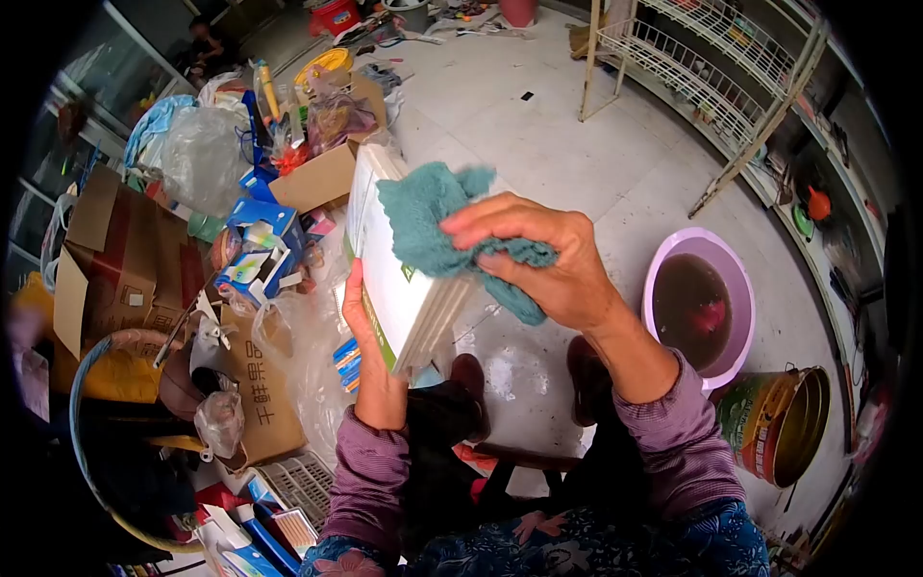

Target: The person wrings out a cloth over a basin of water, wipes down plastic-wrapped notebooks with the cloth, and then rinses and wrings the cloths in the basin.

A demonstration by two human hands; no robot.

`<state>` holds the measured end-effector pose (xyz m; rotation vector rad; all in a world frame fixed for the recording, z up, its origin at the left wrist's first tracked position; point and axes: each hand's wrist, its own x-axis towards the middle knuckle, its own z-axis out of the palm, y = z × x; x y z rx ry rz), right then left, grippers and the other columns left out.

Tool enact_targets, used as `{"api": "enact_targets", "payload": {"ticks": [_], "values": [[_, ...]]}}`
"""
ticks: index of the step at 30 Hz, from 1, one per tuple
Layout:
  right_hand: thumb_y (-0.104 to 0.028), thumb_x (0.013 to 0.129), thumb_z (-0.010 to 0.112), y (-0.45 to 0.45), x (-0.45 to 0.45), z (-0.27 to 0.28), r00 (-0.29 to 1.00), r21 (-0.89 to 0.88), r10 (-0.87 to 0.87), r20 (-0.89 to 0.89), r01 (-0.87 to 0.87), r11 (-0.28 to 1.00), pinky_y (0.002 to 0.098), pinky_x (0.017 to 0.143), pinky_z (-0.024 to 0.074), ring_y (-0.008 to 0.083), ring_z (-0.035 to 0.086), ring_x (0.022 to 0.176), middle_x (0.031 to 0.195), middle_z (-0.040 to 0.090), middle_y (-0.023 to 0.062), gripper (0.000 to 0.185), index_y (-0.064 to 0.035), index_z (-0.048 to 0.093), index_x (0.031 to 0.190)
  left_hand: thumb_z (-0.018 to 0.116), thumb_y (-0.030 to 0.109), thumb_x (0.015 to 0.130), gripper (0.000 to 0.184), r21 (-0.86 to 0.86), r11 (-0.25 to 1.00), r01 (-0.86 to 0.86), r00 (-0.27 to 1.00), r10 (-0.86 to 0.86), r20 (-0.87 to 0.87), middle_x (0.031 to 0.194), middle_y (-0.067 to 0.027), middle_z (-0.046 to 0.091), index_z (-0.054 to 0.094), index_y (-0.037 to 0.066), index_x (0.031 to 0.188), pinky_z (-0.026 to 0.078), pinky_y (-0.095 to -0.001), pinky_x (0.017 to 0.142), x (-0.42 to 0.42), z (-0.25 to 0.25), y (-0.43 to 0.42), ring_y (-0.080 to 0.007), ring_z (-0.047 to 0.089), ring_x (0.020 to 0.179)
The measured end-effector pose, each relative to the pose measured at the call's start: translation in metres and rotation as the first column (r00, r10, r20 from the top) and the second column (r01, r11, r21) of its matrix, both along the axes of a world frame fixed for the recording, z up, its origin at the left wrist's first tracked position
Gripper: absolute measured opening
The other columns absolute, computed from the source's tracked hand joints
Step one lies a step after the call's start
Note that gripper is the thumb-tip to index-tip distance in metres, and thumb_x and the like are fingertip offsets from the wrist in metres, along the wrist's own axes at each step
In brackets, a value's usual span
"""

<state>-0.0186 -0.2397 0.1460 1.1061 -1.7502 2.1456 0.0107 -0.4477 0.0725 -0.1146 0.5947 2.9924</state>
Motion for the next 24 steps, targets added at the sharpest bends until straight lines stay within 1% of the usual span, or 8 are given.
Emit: {"api": "enact_targets", "payload": {"ticks": [6, 7, 11, 13, 14, 17, 22, 24], "values": [[0.009, 0.075, 0.064, 0.012, -0.001, 0.004, 0.946, -0.077, 0.022, 0.322, 0.003, 0.997, 0.03, 0.088, 0.0459, 0.02, 0.06, 0.1, 0.104, 0.065, 0.014, 0.025, 0.0013, 0.065, 0.099, 0.048, 0.036, 0.09, 0.05, 0.064, 0.996, -0.055, 0.998, 0.054, 0.016, 0.12, -0.0156, 0.057, 0.049, 0.002, 0.127, 0.047, -0.0449, 0.09, -0.004, -0.016, -0.022, -0.032, 0.059, 0.104], [0.008, 0.075, 0.064, 0.008, -0.002, 0.006, 0.971, -0.107, -0.135, 0.195, 0.158, 0.982, 0.0309, 0.09, 0.0454, 0.0207, 0.059, 0.102, 0.106, 0.065, 0.0132, 0.027, -0.0002, 0.065, 0.1, 0.048, 0.035, 0.09, 0.048, 0.185, 0.982, 0.021, 0.999, -0.014, -0.039, 0.118, -0.0147, 0.059, 0.051, 0.002, 0.125, 0.049, -0.0436, 0.087, -0.006, -0.021, -0.025, -0.0305, 0.06, 0.101], [0.007, 0.069, 0.067, -0.026, -0.004, 0.007, 0.808, 0.018, -0.38, -0.45, 0.434, 0.901, 0.0362, 0.095, 0.0426, 0.0283, 0.055, 0.111, 0.114, 0.062, 0.0113, 0.034, -0.0038, 0.065, 0.101, 0.047, 0.037, 0.091, 0.044, -0.106, 0.984, -0.143, 0.986, 0.151, 0.071, 0.111, -0.0117, 0.063, 0.055, 0.005, 0.119, 0.051, -0.0402, 0.083, -0.004, -0.017, 0.002, -0.0269, 0.062, 0.097], [-0.007, 0.079, 0.062, -0.042, 0.002, -0.013, 0.828, 0.118, -0.283, -0.484, 0.382, 0.916, 0.0399, 0.098, 0.0385, 0.0287, 0.053, 0.115, 0.115, 0.061, 0.0115, 0.025, -0.0035, 0.064, 0.104, 0.044, 0.038, 0.092, 0.041, -0.058, 0.986, -0.157, 0.974, 0.164, 0.154, 0.107, -0.0102, 0.063, 0.058, 0.007, 0.115, 0.051, -0.0399, 0.083, -0.003, -0.015, 0.01, -0.0263, 0.062, 0.094], [-0.012, 0.082, 0.059, -0.047, 0.011, -0.019, 0.851, 0.137, -0.237, -0.468, 0.335, 0.932, 0.0407, 0.099, 0.0372, 0.0281, 0.052, 0.116, 0.116, 0.061, 0.0115, 0.024, -0.0038, 0.064, 0.104, 0.042, 0.037, 0.093, 0.039, 0.186, 0.983, 0.007, 1.0, -0.007, 0.003, 0.106, -0.0103, 0.064, 0.058, 0.007, 0.112, 0.051, -0.0393, 0.082, 0.003, -0.019, 0.008, -0.0255, 0.062, 0.093], [-0.007, 0.07, 0.059, -0.063, 0.04, -0.042, 0.896, 0.169, -0.011, -0.444, 0.097, 0.981, 0.0429, 0.097, 0.0385, 0.0279, 0.053, 0.115, 0.115, 0.06, 0.0112, 0.029, -0.0035, 0.063, 0.098, 0.038, 0.036, 0.094, 0.039, 0.107, 0.993, -0.05, 0.999, 0.051, 0.001, 0.1, -0.0116, 0.063, 0.058, 0.006, 0.108, 0.052, -0.0372, 0.079, -0.006, -0.089, -0.026, -0.0232, 0.062, 0.087], [-0.007, 0.071, 0.056, -0.068, 0.05, -0.049, 0.793, 0.25, 0.096, -0.601, 0.072, 0.966, 0.0413, 0.093, 0.0435, 0.0254, 0.056, 0.109, 0.113, 0.06, 0.0096, 0.032, -0.0061, 0.062, 0.103, 0.037, 0.035, 0.094, 0.039, -0.506, 0.844, -0.174, 0.955, 0.02, -0.296, 0.099, -0.0132, 0.062, 0.057, 0.004, 0.109, 0.052, -0.0356, 0.077, 0.021, -0.052, -0.023, -0.0231, 0.062, 0.083], [-0.009, 0.073, 0.055, -0.061, 0.041, -0.042, 0.713, 0.205, -0.035, -0.701, 0.248, 0.947, 0.0371, 0.087, 0.0477, 0.0233, 0.057, 0.109, 0.115, 0.061, 0.007, 0.033, -0.0073, 0.062, 0.105, 0.041, 0.036, 0.093, 0.04, -0.163, 0.985, -0.059, 0.991, 0.038, -0.126, 0.103, -0.0121, 0.062, 0.056, 0.005, 0.113, 0.052, -0.0365, 0.078, 0.015, -0.038, -0.014, -0.0239, 0.062, 0.086]]}}
